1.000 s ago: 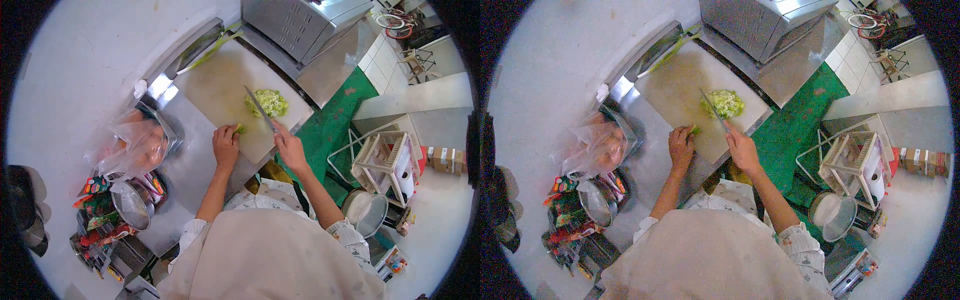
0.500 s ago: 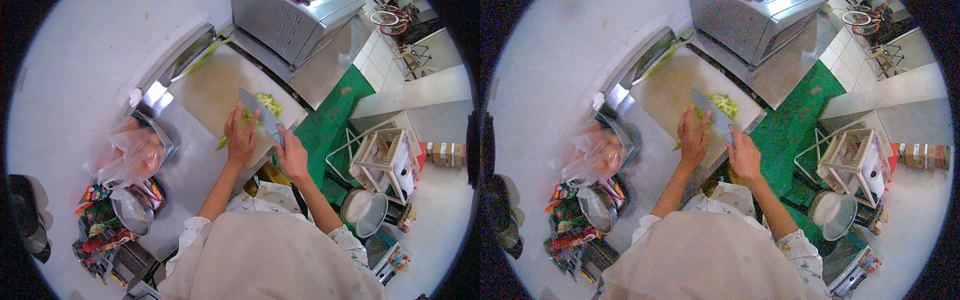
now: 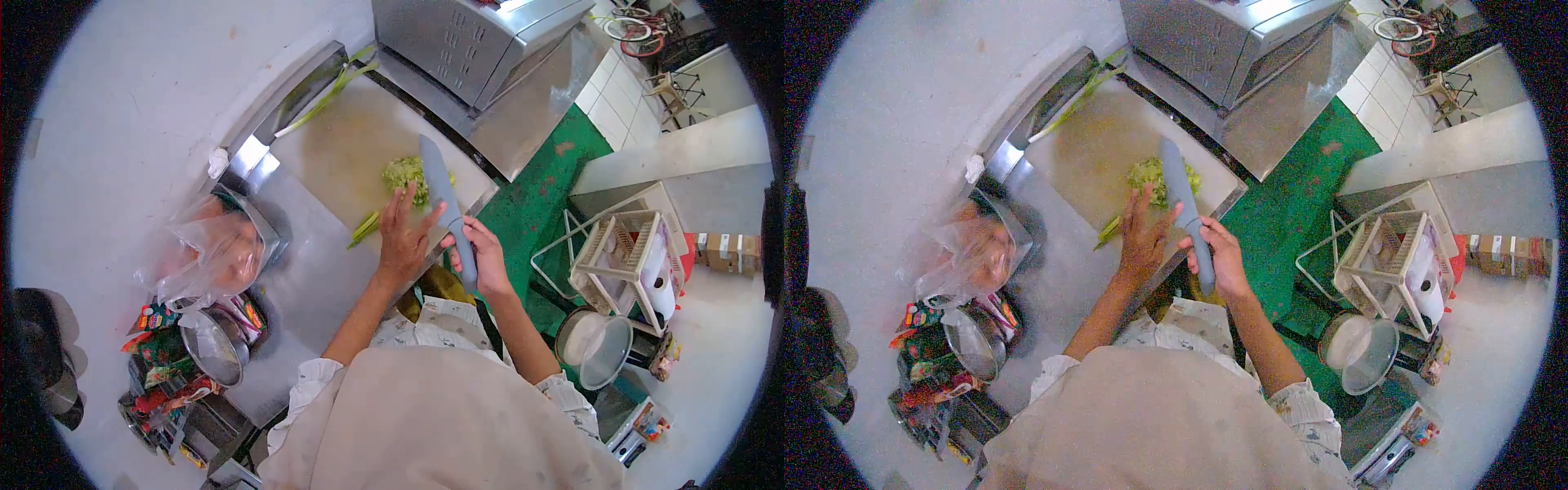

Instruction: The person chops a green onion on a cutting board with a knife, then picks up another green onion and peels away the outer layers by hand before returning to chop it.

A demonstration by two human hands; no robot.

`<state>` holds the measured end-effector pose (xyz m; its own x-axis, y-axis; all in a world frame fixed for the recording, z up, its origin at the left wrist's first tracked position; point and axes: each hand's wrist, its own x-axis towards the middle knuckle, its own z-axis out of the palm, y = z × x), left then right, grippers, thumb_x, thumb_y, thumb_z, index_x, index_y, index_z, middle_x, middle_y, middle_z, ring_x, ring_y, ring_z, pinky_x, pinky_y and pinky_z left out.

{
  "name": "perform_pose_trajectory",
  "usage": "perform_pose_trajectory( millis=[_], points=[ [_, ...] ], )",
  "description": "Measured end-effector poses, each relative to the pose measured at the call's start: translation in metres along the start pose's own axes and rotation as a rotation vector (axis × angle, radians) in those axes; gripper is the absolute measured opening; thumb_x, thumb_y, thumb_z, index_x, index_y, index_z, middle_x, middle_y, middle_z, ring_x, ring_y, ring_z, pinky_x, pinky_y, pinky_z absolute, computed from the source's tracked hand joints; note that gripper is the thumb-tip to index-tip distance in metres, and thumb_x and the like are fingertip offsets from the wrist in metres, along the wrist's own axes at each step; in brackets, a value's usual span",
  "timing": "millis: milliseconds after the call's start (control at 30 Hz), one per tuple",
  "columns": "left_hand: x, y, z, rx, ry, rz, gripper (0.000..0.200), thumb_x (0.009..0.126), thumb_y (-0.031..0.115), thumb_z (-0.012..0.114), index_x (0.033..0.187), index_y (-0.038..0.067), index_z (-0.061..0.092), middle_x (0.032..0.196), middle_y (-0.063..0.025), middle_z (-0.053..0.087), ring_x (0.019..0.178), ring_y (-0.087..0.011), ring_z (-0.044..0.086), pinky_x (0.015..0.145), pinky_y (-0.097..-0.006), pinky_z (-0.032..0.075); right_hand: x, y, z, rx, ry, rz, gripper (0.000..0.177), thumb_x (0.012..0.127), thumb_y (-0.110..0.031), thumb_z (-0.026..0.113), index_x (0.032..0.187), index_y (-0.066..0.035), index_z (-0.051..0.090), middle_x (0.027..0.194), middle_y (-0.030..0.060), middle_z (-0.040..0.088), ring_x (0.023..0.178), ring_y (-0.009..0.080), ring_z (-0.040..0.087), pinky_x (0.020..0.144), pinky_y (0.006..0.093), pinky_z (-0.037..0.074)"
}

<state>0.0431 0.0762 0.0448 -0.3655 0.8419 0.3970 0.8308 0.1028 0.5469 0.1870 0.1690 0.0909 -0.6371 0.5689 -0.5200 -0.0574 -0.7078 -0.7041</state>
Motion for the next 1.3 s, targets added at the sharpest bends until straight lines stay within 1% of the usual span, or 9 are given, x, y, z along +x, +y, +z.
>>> perform_pose_trajectory(
  millis=[200,400,567,900,1000,1067,1100,1167,1300],
  points=[
    [0.021,-0.016,0.0,0.022,0.036,0.014,0.066,0.078,0.002,0.051,0.133,0.037,0.05,0.153,-0.0109,0.02,0.136,-0.0384,0.022,0.107,-0.0528,0.019,-0.008,-0.009,0.001,-0.041,-0.014,-0.002,0.029,0.095,-0.018,0.042,0.119,-0.001,0.047,0.078,0.0129,0.064,0.05,0.0152,0.054,0.043,0.0268,0.045],
    [0.04,-0.04,0.008,0.088,0.052,-0.128,0.067,0.077,0.004,0.05,0.134,0.038,0.048,0.153,-0.0113,0.019,0.138,-0.0393,0.02,0.108,-0.0525,0.02,-0.023,-0.01,-0.008,-0.104,-0.015,0.014,0.031,0.094,-0.018,0.046,0.119,0.0,0.047,0.078,0.0133,0.063,0.048,0.0132,0.051,0.041,0.0247,0.042],
    [0.046,-0.051,0.013,0.082,0.004,-0.209,0.066,0.076,0.006,0.05,0.137,0.031,0.047,0.153,-0.0122,0.02,0.138,-0.0387,0.02,0.108,-0.0532,0.019,-0.033,-0.011,-0.015,-0.063,-0.011,0.046,0.03,0.094,-0.016,0.043,0.119,0.0,0.048,0.077,0.0129,0.064,0.047,0.0135,0.052,0.041,0.0265,0.043],
    [0.015,0.002,0.0,-0.102,0.018,-0.143,0.067,0.074,0.003,0.048,0.138,0.023,0.047,0.152,-0.0138,0.023,0.139,-0.0386,0.017,0.111,-0.0477,0.015,-0.014,-0.016,-0.008,-0.018,0.043,0.041,0.029,0.095,-0.019,0.043,0.118,-0.002,0.046,0.078,0.0119,0.062,0.05,0.0129,0.052,0.042,0.025,0.042],
    [0.011,0.005,-0.002,-0.306,0.001,-0.338,0.066,0.074,0.004,0.047,0.139,0.017,0.045,0.152,-0.0113,0.024,0.141,-0.0303,0.016,0.112,-0.0478,0.012,-0.009,-0.011,-0.008,-0.06,0.057,0.025,0.03,0.095,-0.02,0.045,0.12,-0.003,0.046,0.078,0.0111,0.062,0.05,0.0127,0.052,0.042,0.0246,0.042],
    [0.01,0.001,-0.004,-1.454,0.157,-0.903,0.064,0.078,0.008,0.047,0.142,0.006,0.037,0.149,-0.0079,0.033,0.134,-0.0258,0.032,0.109,-0.0418,0.025,-0.01,-0.006,-0.006,-0.261,0.06,-0.073,0.028,0.096,-0.017,0.047,0.122,-0.007,0.047,0.078,0.0088,0.064,0.051,0.0127,0.054,0.043,0.0249,0.044],
    [0.014,0.004,-0.01,-1.454,0.162,-0.902,0.064,0.078,0.008,0.047,0.142,0.006,0.037,0.149,-0.0079,0.033,0.134,-0.0258,0.032,0.109,-0.0418,0.025,-0.011,-0.001,-0.007,-0.263,0.057,-0.073,0.028,0.096,-0.017,0.047,0.122,-0.007,0.047,0.078,0.0088,0.064,0.051,0.0127,0.054,0.043,0.0249,0.044],
    [0.023,0.012,-0.021,-1.968,0.261,-0.896,0.069,0.076,0.021,0.048,0.142,0.006,0.036,0.152,-0.0053,0.028,0.14,-0.0133,0.018,0.113,-0.0397,0.011,-0.011,0.01,-0.01,-0.493,0.046,-0.289,0.028,0.095,-0.017,0.05,0.122,-0.008,0.05,0.08,0.0074,0.065,0.053,0.0129,0.055,0.046,0.0256,0.044],
    [0.022,0.009,-0.022,-2.269,0.24,-0.896,0.072,0.076,0.027,0.049,0.144,0.007,0.033,0.147,-0.0065,0.034,0.136,-0.0123,0.025,0.11,-0.0349,0.018,-0.014,0.005,-0.003,-0.811,0.004,-0.344,0.029,0.095,-0.018,0.051,0.121,-0.006,0.052,0.082,0.0093,0.065,0.055,0.0156,0.057,0.051,0.0281,0.046]
  ],
)
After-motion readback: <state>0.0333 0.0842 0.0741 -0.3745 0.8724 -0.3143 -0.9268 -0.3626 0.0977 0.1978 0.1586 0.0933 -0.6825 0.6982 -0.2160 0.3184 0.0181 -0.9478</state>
